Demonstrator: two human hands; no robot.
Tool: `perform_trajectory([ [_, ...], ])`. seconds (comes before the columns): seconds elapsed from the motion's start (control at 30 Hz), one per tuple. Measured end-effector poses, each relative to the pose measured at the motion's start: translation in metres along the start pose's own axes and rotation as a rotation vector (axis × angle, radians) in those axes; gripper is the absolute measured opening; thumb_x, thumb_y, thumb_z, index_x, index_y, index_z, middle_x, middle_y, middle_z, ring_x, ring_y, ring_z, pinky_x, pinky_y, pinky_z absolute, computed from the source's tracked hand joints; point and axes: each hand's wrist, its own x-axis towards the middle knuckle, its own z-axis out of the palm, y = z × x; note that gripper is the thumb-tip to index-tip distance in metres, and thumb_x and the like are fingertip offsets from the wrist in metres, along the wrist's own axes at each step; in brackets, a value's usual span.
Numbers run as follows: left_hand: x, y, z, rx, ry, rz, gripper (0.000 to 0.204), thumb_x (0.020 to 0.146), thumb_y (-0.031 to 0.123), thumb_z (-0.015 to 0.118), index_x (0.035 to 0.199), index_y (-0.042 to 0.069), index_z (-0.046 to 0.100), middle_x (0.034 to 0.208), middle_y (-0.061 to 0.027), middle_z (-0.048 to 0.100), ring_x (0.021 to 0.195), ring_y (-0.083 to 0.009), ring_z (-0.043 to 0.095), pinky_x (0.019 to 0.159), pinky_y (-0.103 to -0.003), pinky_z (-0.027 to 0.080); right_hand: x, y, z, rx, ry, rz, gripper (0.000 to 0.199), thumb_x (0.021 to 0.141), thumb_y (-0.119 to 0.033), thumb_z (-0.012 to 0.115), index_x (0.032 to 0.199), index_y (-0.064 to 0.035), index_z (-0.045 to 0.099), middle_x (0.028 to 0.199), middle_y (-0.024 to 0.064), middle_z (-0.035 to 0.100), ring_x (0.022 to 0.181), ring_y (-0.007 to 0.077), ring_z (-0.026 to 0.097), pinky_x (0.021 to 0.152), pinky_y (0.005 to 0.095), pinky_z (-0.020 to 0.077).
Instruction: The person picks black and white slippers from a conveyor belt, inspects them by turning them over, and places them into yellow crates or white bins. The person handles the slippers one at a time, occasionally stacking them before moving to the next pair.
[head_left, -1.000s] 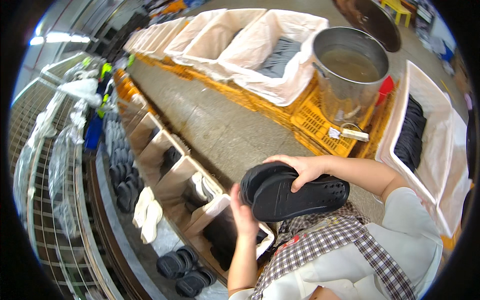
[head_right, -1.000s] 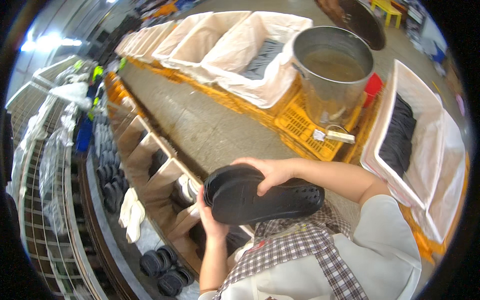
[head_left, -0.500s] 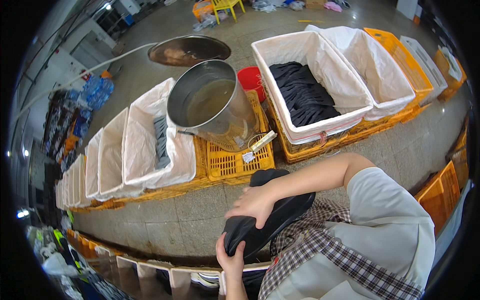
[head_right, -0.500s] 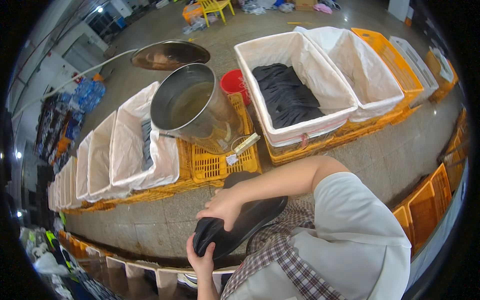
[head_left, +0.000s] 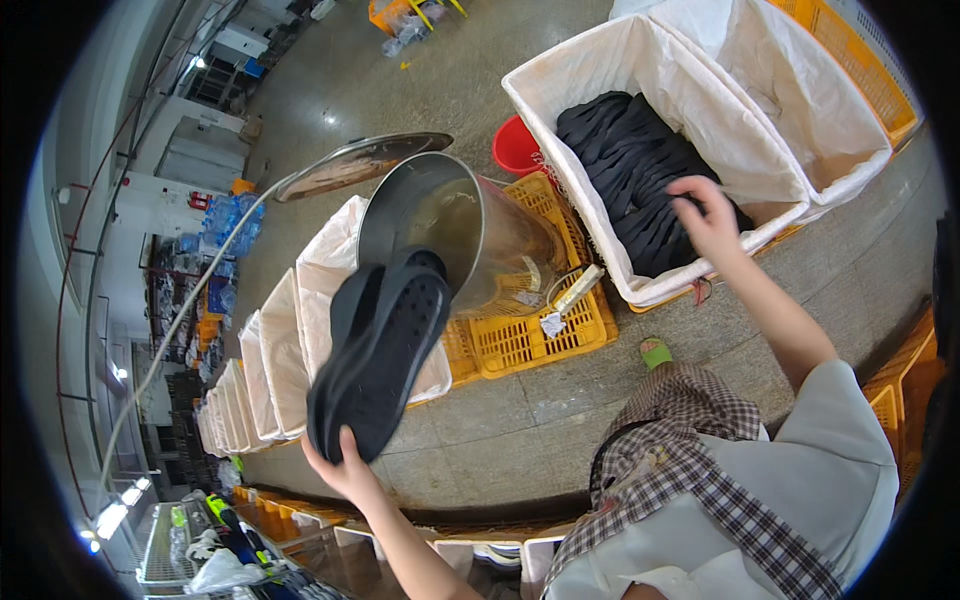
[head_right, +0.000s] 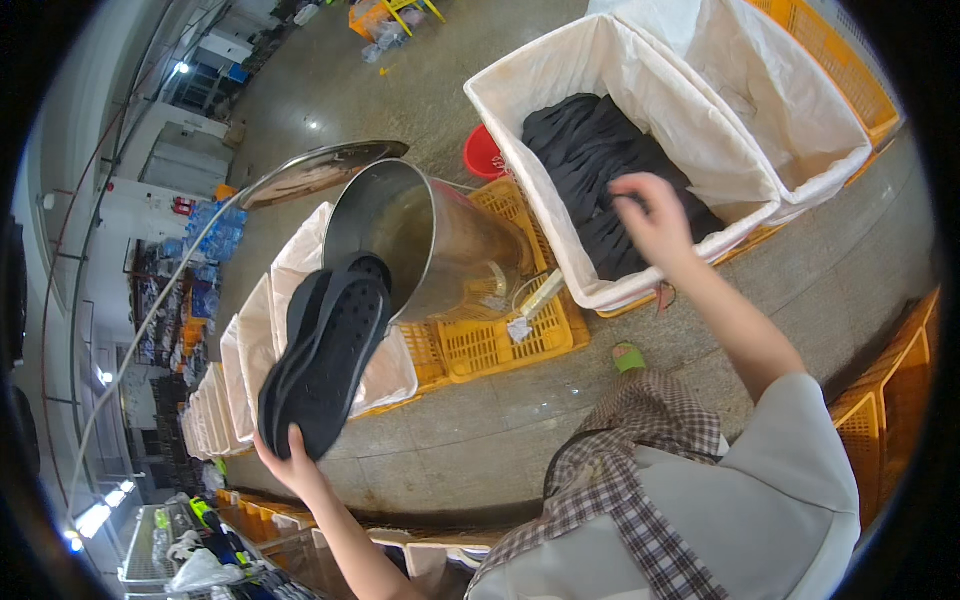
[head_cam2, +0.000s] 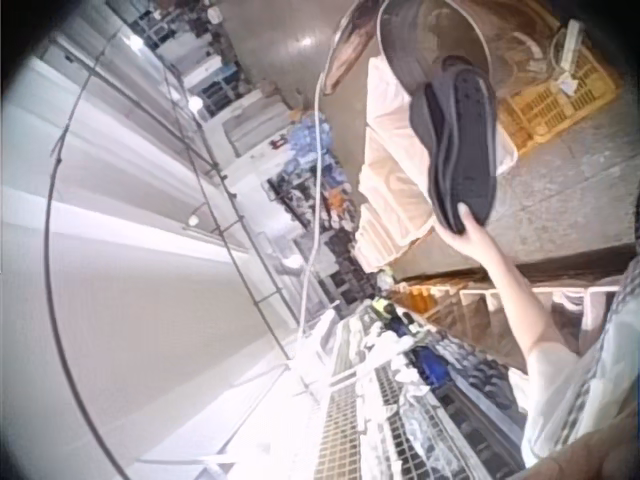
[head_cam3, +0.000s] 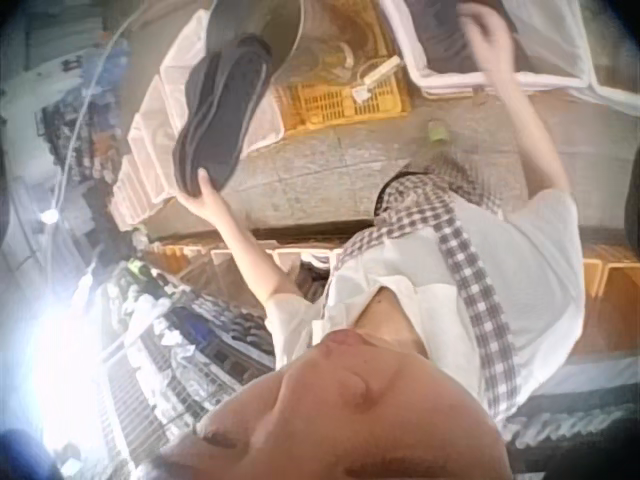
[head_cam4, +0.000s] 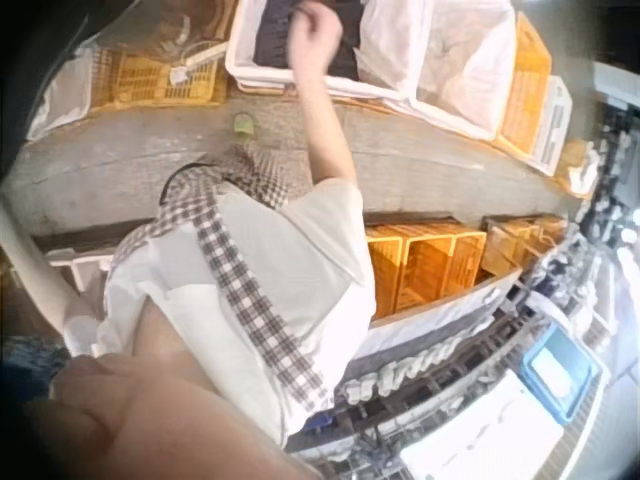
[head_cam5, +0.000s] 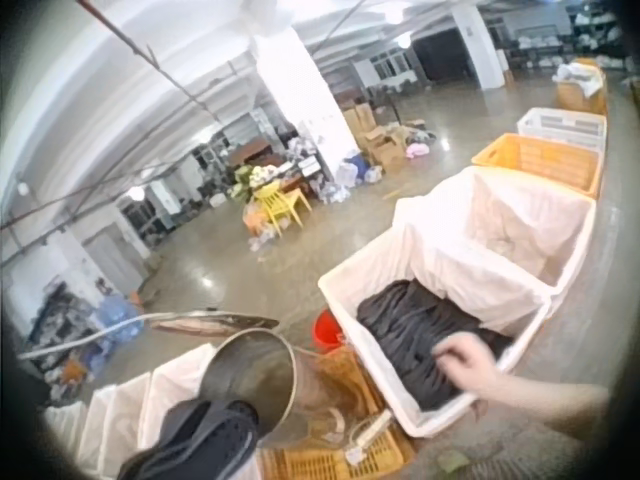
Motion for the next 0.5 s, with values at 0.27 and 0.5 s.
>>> perform_trajectory([
  [0.27,0.125,-0.042,0.183,0.572,-0.309,0.323,0.055,0.076,0.012,0.070,0.127,0.013,0.052,0.113,-0.0180,0.057,0.103,-0.0369,0.055,0.087,-0.045,0.045,-0.028,0.135,-0.056,-0.559,0.044,-0.050,0.010,0.074,-0.001,0.061,0.083,-0.0041,0.060,0.093,0.0102,0.060,0.097,0.0320,0.055,0.086,0.0408,0.0424],
  [0.5,0.135,-0.061,0.260,0.774,-0.584,0.485,0.055,0.077,0.018,0.069,0.129,0.022,0.050,0.106,-0.0165,0.058,0.091,-0.0370,0.060,0.075,-0.044,0.049,-0.025,0.142,-0.046,-0.660,-0.015,-0.072,0.011,0.070,-0.002,0.063,0.080,-0.0036,0.059,0.090,0.0089,0.061,0.098,0.0306,0.056,0.086,0.0417,0.0426],
])
